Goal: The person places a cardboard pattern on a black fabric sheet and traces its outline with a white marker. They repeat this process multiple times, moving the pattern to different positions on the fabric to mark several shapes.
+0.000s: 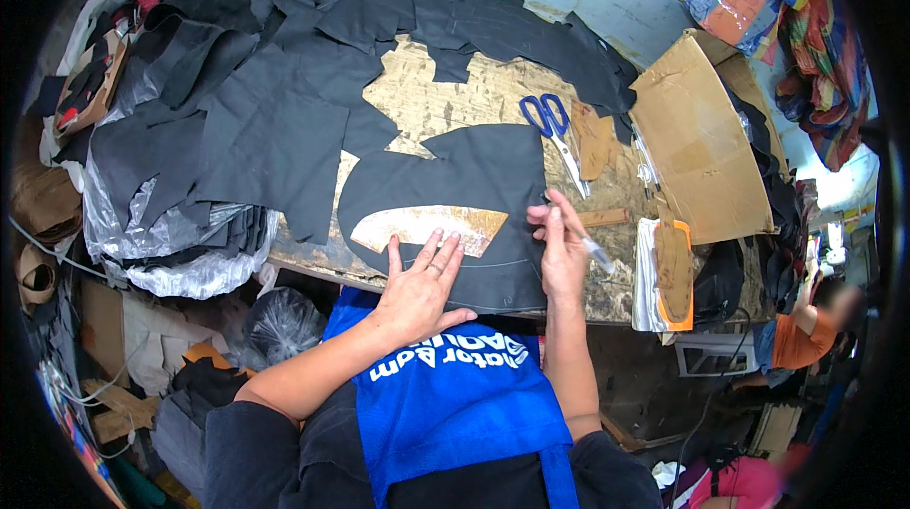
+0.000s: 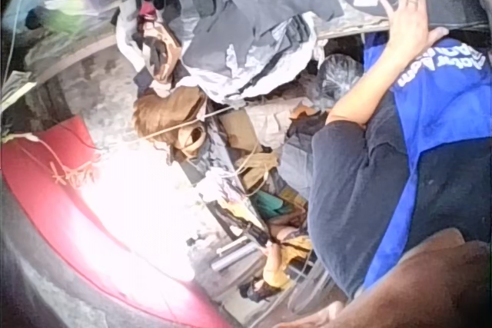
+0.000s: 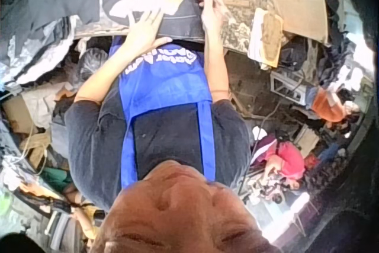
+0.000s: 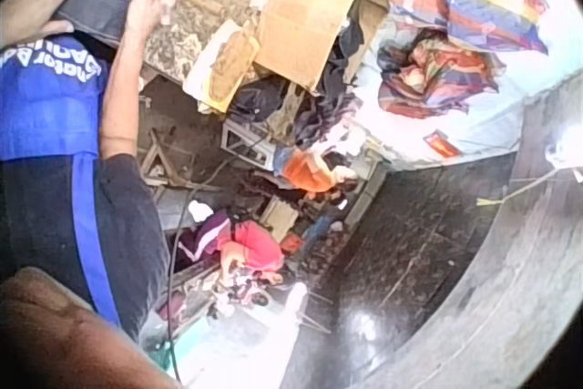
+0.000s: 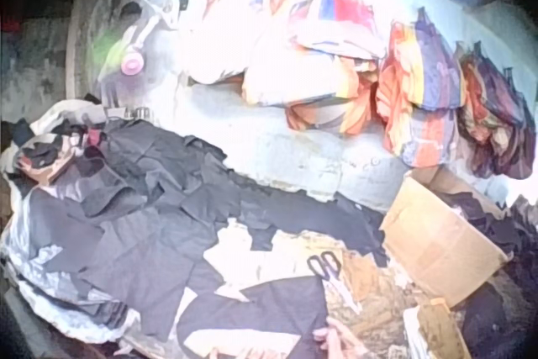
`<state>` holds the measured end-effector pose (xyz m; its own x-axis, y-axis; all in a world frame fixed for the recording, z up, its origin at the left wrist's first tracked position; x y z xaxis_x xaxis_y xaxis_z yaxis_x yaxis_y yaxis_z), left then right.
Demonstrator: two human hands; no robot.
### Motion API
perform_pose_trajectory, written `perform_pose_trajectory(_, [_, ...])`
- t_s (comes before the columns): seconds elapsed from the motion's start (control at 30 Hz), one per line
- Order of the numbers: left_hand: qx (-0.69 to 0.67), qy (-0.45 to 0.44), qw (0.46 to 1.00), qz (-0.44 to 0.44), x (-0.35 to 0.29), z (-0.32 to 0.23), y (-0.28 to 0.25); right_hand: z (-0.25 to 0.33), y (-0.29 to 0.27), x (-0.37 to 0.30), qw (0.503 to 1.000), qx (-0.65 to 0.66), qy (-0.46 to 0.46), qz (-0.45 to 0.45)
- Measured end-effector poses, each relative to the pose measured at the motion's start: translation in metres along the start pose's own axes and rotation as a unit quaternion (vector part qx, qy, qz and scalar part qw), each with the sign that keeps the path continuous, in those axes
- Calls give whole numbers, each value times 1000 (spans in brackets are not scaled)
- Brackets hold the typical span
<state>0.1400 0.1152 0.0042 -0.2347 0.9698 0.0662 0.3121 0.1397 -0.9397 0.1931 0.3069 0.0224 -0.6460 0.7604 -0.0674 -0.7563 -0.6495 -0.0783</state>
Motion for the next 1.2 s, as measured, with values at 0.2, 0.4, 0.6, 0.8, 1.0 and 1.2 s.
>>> perform_pose_trajectory(0.2, [-29,-6,999,-18,0,2,-3,7,-3,3,999,35,-13,7])
perform_pose_trajectory(0.4, [-151,-61,981,-104,-4,14,-12,11,29,-15,941,-271,-199,45])
perform_pose_trajectory(0.6, [-256,-88,925,-266,-18,28,-27,9,28,-17,943,-273,-187,35])
perform_pose_trajectory(0.8, [-231,-57,936,-261,-19,26,-25,12,29,-19,930,-296,-215,36])
perform_pose_trajectory(1.0, [-219,-32,947,-233,-18,22,-20,10,28,-18,940,-273,-201,35])
perform_pose_trajectory(1.2, [-270,-34,932,-240,-18,24,-16,6,27,-17,945,-270,-181,32])
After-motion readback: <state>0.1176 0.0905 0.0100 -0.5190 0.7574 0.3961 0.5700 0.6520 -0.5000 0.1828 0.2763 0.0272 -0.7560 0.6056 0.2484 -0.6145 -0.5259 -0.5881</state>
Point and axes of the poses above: each hand's wrist, its own x-axis towards the middle knuckle, its own y-axis out of the palm, z = x × y, the point moved 7 cm from there along x, towards the middle knuckle, and after that the axes turned 12 degrees about y, right-handed, at the moved point
